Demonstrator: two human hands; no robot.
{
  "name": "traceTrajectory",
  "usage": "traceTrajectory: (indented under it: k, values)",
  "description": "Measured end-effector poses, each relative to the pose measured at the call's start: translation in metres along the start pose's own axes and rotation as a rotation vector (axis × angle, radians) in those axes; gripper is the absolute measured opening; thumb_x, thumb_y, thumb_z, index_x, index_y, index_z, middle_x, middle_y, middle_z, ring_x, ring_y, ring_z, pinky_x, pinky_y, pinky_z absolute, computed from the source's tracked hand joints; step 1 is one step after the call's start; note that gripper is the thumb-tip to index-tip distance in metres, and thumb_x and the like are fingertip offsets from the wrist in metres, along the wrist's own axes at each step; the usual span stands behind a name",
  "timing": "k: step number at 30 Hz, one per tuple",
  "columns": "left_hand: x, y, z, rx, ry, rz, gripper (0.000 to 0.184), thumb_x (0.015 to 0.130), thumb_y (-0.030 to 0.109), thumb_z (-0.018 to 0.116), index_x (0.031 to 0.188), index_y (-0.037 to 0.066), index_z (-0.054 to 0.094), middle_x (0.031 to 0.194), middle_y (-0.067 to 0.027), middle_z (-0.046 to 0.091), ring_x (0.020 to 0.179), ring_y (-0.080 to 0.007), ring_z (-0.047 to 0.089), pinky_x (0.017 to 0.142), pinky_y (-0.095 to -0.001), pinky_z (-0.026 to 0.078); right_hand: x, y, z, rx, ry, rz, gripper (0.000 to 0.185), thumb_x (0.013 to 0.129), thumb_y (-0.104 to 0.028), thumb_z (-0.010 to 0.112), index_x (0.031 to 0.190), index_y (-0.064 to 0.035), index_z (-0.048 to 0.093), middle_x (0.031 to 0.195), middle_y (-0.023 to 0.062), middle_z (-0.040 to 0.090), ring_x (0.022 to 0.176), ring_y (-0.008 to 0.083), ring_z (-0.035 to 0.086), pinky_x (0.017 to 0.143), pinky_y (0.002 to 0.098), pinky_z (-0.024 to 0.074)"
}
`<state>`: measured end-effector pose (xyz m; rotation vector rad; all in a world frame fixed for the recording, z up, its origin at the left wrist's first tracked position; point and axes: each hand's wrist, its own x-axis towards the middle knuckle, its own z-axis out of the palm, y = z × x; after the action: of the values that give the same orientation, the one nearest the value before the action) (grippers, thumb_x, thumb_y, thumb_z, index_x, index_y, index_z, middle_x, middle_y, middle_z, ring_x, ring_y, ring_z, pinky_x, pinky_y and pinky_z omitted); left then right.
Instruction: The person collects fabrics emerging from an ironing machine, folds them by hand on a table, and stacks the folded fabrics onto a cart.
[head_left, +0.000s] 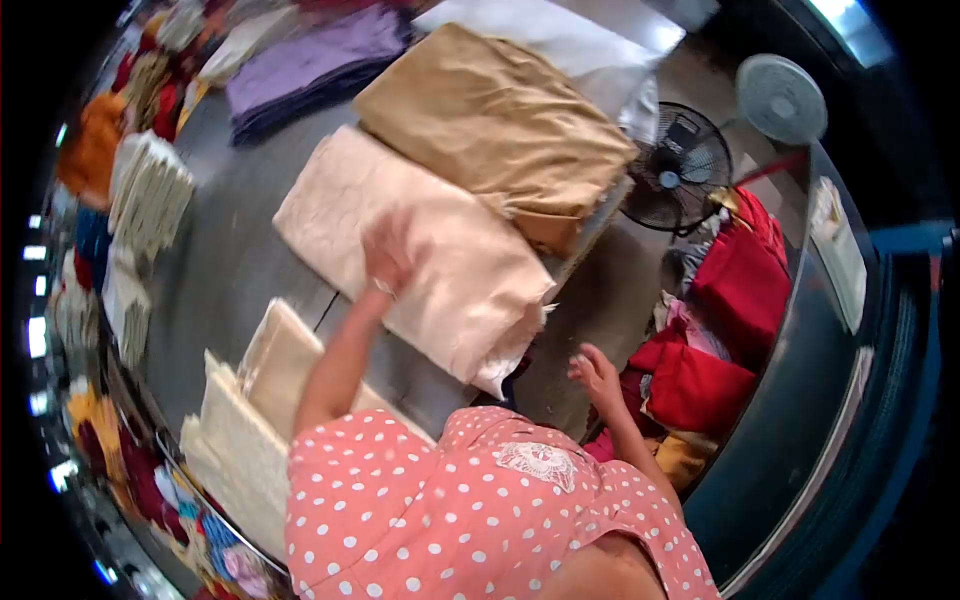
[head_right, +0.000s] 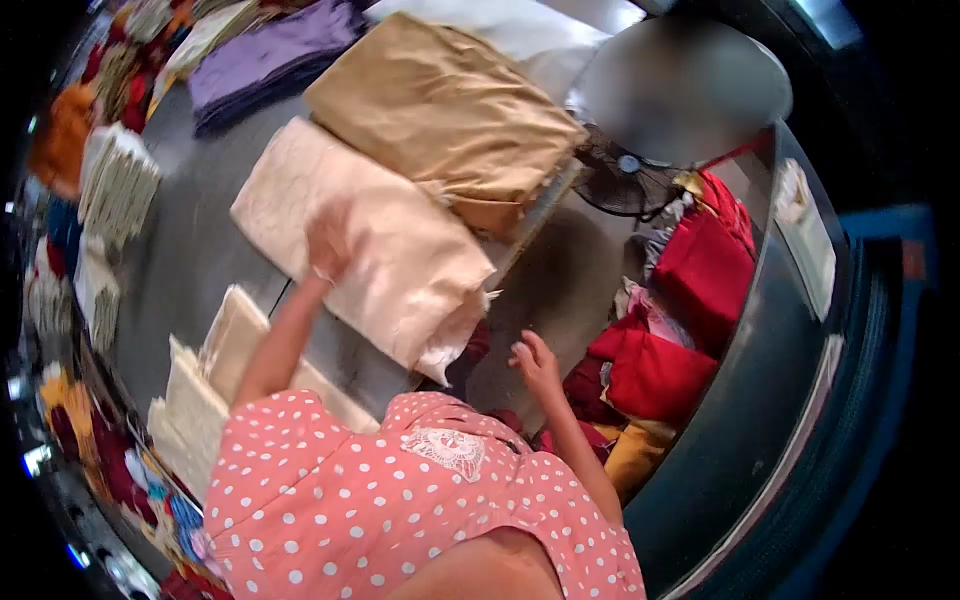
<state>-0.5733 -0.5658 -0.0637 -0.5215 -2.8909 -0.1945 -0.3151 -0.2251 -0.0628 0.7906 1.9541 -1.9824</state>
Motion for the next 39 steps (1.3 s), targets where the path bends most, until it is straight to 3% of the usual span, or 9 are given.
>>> traceTrajectory:
  k: [2, 3, 5, 9, 12, 15, 17, 25, 39]
  values:
    - [-0.036, 0.061, 0.031, -0.037, -0.278, -0.080, 0.068, 0.082, 0.056, 0.046, 0.138, 0.021, 0.031, 0.146, -0.0142, 0.015, 0.135, -0.0327, 0.009, 0.105, -0.0571, 0.008, -0.033, 0.017, -0.029, 0.101, 0.125, 0.104, 0.037, 0.090, -0.019, 0.051, 0.122, 0.0004, 0.046, 0.091, 0.0083, 0.063, 0.071, 0.0119, 0.062, 0.060, 0.0223, 0.0462]
    - [-0.053, 0.047, 0.098, 0.304, -0.022, 0.052, 0.072, 0.081, 0.058, 0.045, 0.140, 0.022, 0.025, 0.148, -0.0136, 0.008, 0.136, -0.0332, 0.004, 0.105, -0.0563, 0.004, -0.048, 0.028, -0.041, 0.143, 0.185, 0.126, 0.037, 0.091, -0.019, 0.051, 0.122, 0.0004, 0.045, 0.092, 0.0088, 0.063, 0.071, 0.0120, 0.062, 0.059, 0.0219, 0.0462]
    - [-0.031, 0.063, 0.087, 0.088, -0.331, -0.123, 0.075, 0.080, 0.059, 0.045, 0.141, 0.022, 0.023, 0.149, -0.0131, 0.005, 0.137, -0.0336, 0.003, 0.105, -0.0568, 0.004, -0.067, 0.047, -0.058, 0.229, 0.276, 0.128, 0.037, 0.091, -0.020, 0.051, 0.121, 0.0004, 0.046, 0.093, 0.0096, 0.063, 0.071, 0.0124, 0.062, 0.059, 0.0216, 0.0467]
    - [0.003, 0.077, 0.034, 0.041, -0.551, -0.106, 0.075, 0.077, 0.058, 0.049, 0.140, 0.025, 0.025, 0.146, -0.0157, 0.015, 0.134, -0.0359, 0.015, 0.102, -0.0563, 0.019, -0.117, 0.071, -0.069, 0.347, 0.400, 0.052, 0.034, 0.091, -0.020, 0.050, 0.118, 0.0005, 0.048, 0.093, 0.0102, 0.063, 0.072, 0.0129, 0.063, 0.061, 0.0228, 0.0480]
    - [0.008, 0.126, 0.017, -0.054, -0.575, -0.185, 0.059, 0.083, 0.045, 0.046, 0.129, 0.008, 0.041, 0.131, -0.0220, 0.039, 0.119, -0.0389, 0.038, 0.098, -0.0466, 0.032, -0.162, 0.083, -0.065, 0.362, 0.466, -0.040, 0.031, 0.091, -0.019, 0.049, 0.115, -0.0004, 0.050, 0.093, 0.0090, 0.063, 0.074, 0.0136, 0.062, 0.065, 0.0249, 0.0489]
    - [-0.033, 0.215, 0.058, -0.336, -0.079, 0.351, 0.034, 0.086, 0.021, 0.050, 0.110, -0.003, 0.056, 0.114, -0.0210, 0.053, 0.103, -0.0364, 0.051, 0.090, -0.0422, 0.042, -0.221, 0.087, -0.067, 0.207, 0.568, -0.143, 0.028, 0.092, -0.018, 0.047, 0.112, 0.0003, 0.052, 0.090, 0.0077, 0.064, 0.075, 0.0125, 0.061, 0.070, 0.0259, 0.0492]
    - [-0.081, 0.312, 0.071, -0.997, -0.341, 0.398, 0.033, 0.085, 0.014, 0.053, 0.113, -0.002, 0.054, 0.117, -0.0195, 0.052, 0.107, -0.0341, 0.050, 0.092, -0.0387, 0.041, -0.264, 0.106, -0.077, 0.262, 0.696, -0.222, 0.025, 0.090, -0.018, 0.048, 0.107, 0.0000, 0.056, 0.087, 0.0070, 0.063, 0.071, 0.0134, 0.062, 0.069, 0.0270, 0.0496]
    - [-0.324, 0.629, -0.093, -1.092, -0.793, 1.615, 0.032, 0.073, 0.005, 0.059, 0.105, 0.004, 0.059, 0.112, -0.0120, 0.056, 0.103, -0.0331, 0.051, 0.089, -0.0389, 0.042, -0.453, 0.227, -0.167, 0.691, 1.530, -0.341, 0.024, 0.091, -0.022, 0.048, 0.105, -0.0037, 0.057, 0.083, 0.0064, 0.064, 0.070, 0.0106, 0.060, 0.063, 0.0228, 0.0495]
    - [-0.381, 0.905, -0.023, -1.093, -0.536, 2.089, 0.018, 0.072, 0.006, 0.060, 0.088, 0.015, 0.063, 0.097, 0.0005, 0.058, 0.092, -0.0243, 0.052, 0.073, -0.0385, 0.042, -0.528, 0.268, -0.207, 1.258, 1.999, -0.184, 0.027, 0.086, -0.031, 0.057, 0.094, -0.0054, 0.060, 0.078, 0.0084, 0.064, 0.058, 0.0153, 0.062, 0.044, 0.0234, 0.0449]
